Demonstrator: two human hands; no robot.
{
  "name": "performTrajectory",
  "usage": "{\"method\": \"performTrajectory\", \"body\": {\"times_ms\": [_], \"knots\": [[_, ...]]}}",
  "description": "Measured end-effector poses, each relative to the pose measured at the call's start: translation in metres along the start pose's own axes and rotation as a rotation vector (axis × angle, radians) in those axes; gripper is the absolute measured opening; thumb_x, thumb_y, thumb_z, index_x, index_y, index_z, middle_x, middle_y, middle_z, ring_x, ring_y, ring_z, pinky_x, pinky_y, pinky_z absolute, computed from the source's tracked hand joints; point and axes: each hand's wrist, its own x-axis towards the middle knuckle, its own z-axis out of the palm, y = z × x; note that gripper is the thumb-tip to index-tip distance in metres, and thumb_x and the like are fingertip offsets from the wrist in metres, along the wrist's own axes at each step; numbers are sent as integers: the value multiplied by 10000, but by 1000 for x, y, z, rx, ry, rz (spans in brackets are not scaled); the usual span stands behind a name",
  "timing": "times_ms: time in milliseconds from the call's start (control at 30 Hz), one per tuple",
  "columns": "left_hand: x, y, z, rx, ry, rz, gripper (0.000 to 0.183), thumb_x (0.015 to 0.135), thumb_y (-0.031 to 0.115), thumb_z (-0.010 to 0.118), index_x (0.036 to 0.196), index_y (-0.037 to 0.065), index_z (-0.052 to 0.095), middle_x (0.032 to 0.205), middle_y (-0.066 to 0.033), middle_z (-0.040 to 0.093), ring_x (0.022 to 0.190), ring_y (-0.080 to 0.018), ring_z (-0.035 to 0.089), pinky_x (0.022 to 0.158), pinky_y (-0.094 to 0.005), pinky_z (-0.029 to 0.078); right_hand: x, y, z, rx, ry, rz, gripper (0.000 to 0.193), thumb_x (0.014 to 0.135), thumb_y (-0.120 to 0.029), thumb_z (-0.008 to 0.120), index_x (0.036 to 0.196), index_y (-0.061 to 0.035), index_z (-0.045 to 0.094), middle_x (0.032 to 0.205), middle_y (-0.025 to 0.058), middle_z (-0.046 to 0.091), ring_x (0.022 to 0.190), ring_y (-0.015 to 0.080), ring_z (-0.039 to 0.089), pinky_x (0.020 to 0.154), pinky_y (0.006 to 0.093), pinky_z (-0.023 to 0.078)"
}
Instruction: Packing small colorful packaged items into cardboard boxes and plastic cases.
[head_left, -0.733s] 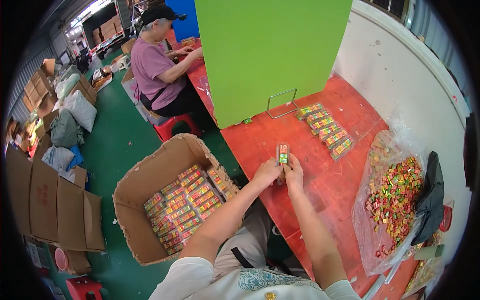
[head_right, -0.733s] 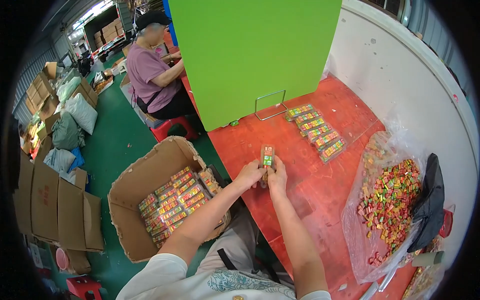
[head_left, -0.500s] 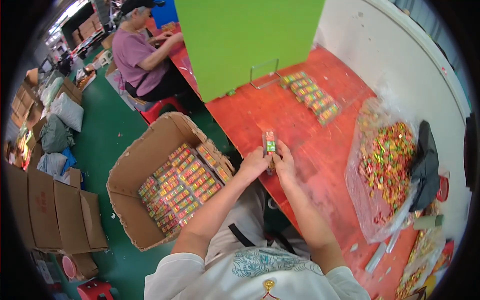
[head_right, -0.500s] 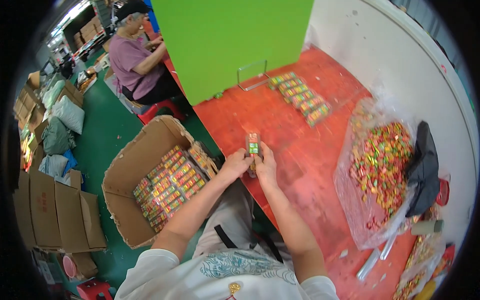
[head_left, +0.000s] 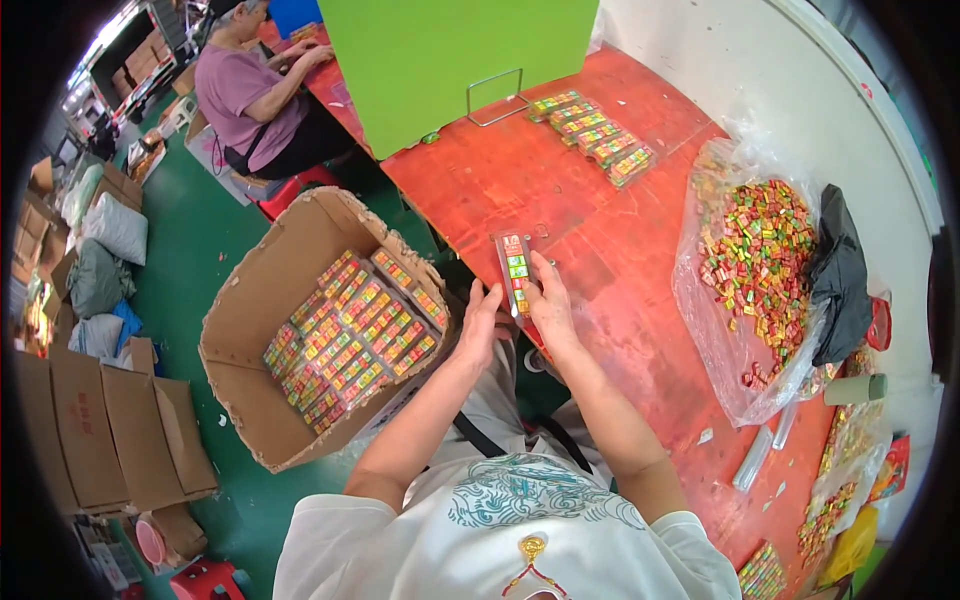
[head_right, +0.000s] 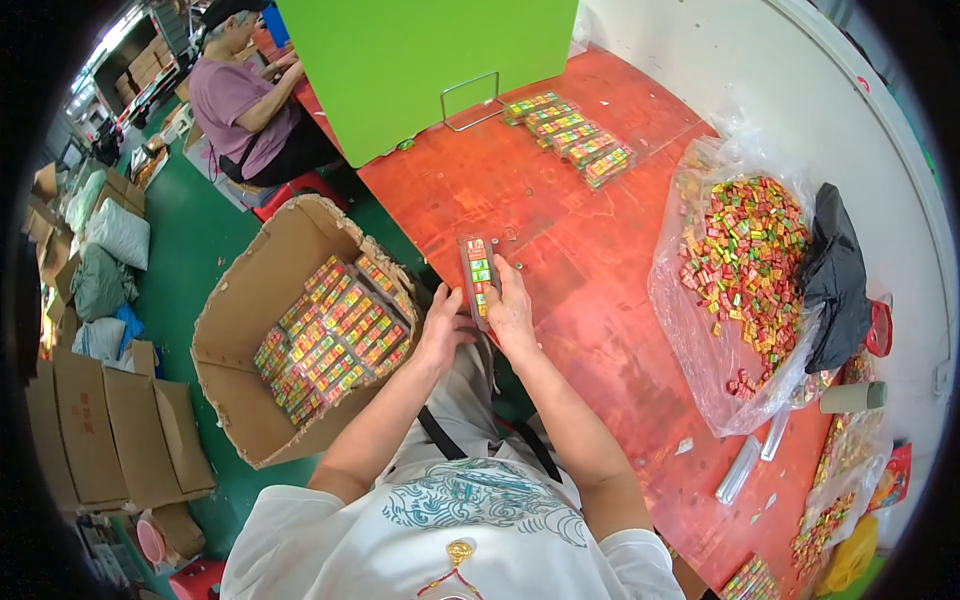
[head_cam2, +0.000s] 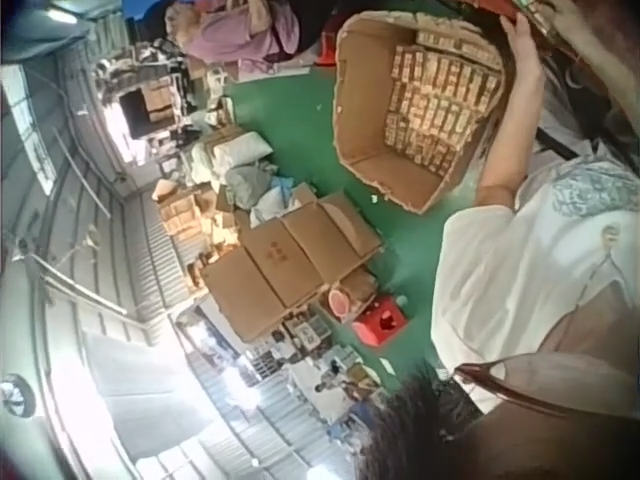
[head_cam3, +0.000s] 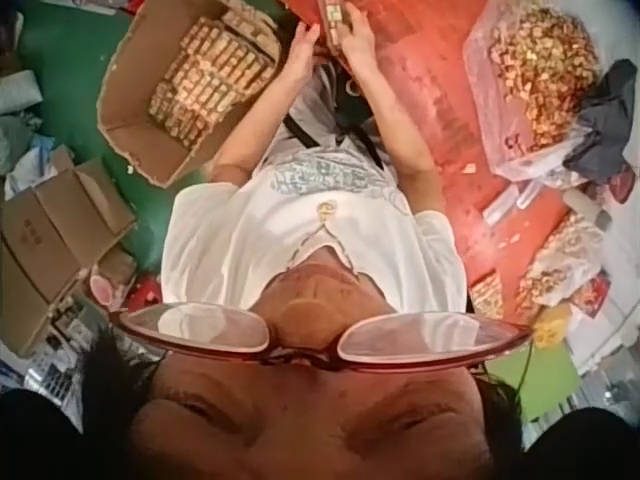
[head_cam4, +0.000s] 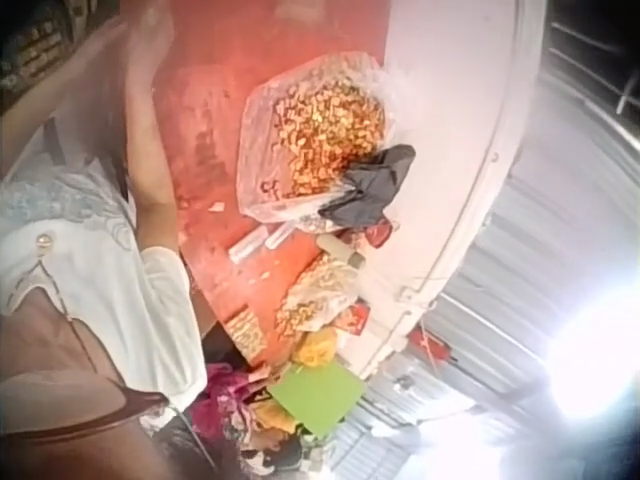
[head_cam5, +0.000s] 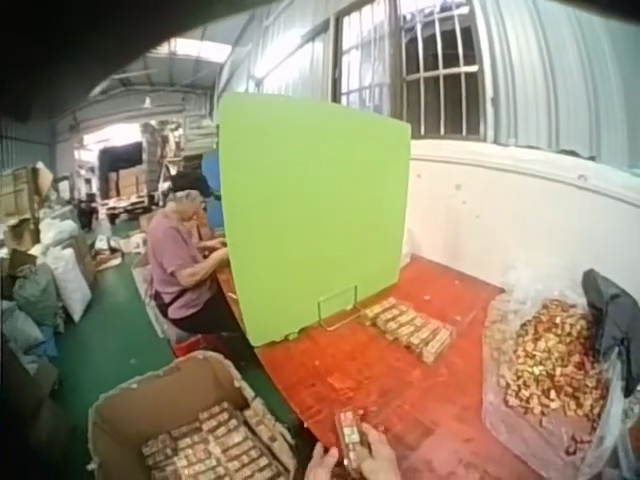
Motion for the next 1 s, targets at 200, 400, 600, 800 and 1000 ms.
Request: {"method": "performTrajectory", "body": {"times_ms": [200, 400, 600, 800, 1000], "knots": [[6, -27, -4, -304, -105, 105, 393, 921, 180, 524, 1291, 61, 465, 1126, -64, 564, 1045, -180, 546, 905, -357, 452, -46, -9, 20, 2, -41, -145, 486, 869, 4, 557, 1348, -14, 475, 1258, 201, 541, 1190, 330, 526, 1000, 393, 420], [-33, -50, -32, -337, -70, 36, 419, 874, 85, 546, 1277, 38, 440, 1135, -81, 549, 1035, -176, 543, 903, -343, 459, -90, -28, 12, -27, -235, -123, 454, 889, -48, 572, 1333, -5, 484, 1330, 187, 493, 1233, 318, 480, 1010, 390, 395], [-103, -49, -79, -151, -420, -240, 685, 887, 155, 584, 1480, 33, 264, 1253, -85, 517, 1135, -160, 509, 957, -309, 430, -90, -41, 4, -64, -260, -191, 421, 924, -136, 536, 1324, -10, 511, 1360, 180, 481, 1241, 268, 465, 984, 354, 399], [-106, -58, -95, -32, -503, -195, 558, 801, 109, 587, 1328, 40, 419, 1085, -121, 576, 964, -169, 603, 812, -304, 487, -104, -7, 18, 182, -557, 210, 195, 945, -78, 532, 1056, 32, 648, 1077, 105, 648, 960, 176, 626, 839, 279, 490], [-101, -42, -119, -144, -537, -186, 600, 798, 139, 621, 1353, 18, 427, 1118, -61, 562, 945, -121, 587, 807, -272, 488, -83, -57, 18, -43, -566, -134, 273, 947, -82, 501, 1184, 5, 607, 1338, 159, 514, 1275, 268, 461, 1072, 370, 344]]}}
